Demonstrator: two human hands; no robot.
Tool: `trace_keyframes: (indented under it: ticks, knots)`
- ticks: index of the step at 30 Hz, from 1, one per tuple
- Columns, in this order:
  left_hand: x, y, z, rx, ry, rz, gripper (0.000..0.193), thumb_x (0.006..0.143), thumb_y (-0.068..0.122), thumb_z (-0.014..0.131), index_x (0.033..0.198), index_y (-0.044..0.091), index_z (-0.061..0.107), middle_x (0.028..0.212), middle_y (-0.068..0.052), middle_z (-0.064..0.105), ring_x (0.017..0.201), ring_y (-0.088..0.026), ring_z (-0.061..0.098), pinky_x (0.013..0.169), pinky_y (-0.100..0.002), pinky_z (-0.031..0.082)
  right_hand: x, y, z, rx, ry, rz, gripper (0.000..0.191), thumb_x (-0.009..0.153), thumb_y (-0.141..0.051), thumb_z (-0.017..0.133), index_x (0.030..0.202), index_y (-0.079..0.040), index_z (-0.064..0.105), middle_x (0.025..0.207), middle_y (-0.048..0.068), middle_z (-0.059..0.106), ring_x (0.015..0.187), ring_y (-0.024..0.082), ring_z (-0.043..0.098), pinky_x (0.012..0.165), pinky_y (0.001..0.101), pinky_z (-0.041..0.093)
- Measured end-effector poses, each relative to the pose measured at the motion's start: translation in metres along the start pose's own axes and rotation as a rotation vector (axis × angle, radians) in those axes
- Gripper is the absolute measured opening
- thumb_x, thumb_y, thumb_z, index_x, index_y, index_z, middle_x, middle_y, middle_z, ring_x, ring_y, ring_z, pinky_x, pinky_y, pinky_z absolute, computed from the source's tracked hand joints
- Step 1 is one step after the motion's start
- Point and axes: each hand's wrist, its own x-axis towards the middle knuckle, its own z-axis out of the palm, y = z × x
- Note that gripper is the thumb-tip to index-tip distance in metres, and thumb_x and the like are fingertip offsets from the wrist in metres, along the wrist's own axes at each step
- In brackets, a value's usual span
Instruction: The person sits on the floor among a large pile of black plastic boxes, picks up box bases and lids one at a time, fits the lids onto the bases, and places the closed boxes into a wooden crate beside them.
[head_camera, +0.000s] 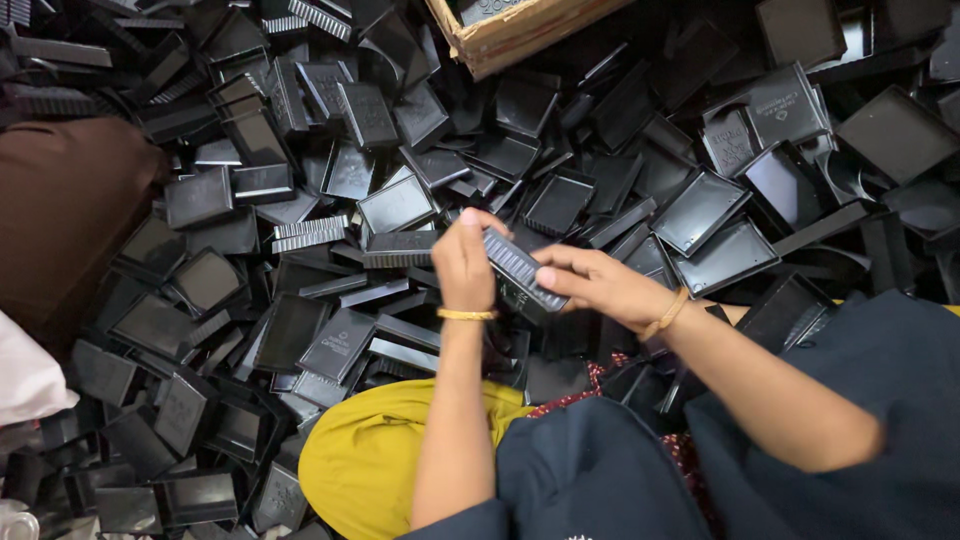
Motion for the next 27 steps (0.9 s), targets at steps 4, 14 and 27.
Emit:
trace_keyframes:
  ticks: [4,14,27]
  knots:
    - [0.005,0.012,-0.016,0.285,0.253,0.165,0.051,0.11,0.028,0.034,0.075,0.0,0.059,0.068,-0.015,0.06,0.063,-0.031,0.06,0.062,-0.042,0.045,-0.01,0.004,0.016,-0.366,0.194,-0.316,0.047,0.081,-0.02,0.083,0.117,-0.004,0.057,0.109,0.002,0.068,0.101,0.008,0.068,0.088,0.0263,0.057]
    - [0.018,-0.012,-0.051,0.285,0.141,0.091,0.036,0.109,0.031,0.041,0.107,0.003,0.062,0.104,-0.018,0.067,0.099,-0.032,0.064,0.091,-0.042,0.048,0.017,-0.08,0.005,-0.883,0.319,-0.697,0.036,0.083,-0.02,0.086,0.107,-0.002,0.064,0.089,0.004,0.062,0.079,0.013,0.061,0.07,0.029,0.054]
    - [0.028,-0.049,-0.056,0.946,-0.151,-0.596,0.077,0.078,0.056,0.079,0.146,0.031,0.051,0.157,-0.017,0.038,0.139,-0.047,0.036,0.111,-0.063,0.03,0.078,-0.008,-0.15,-1.448,0.856,0.106,0.063,0.085,-0.051,0.078,0.124,-0.003,0.062,0.105,0.03,0.069,0.098,0.049,0.068,0.087,0.0545,0.056]
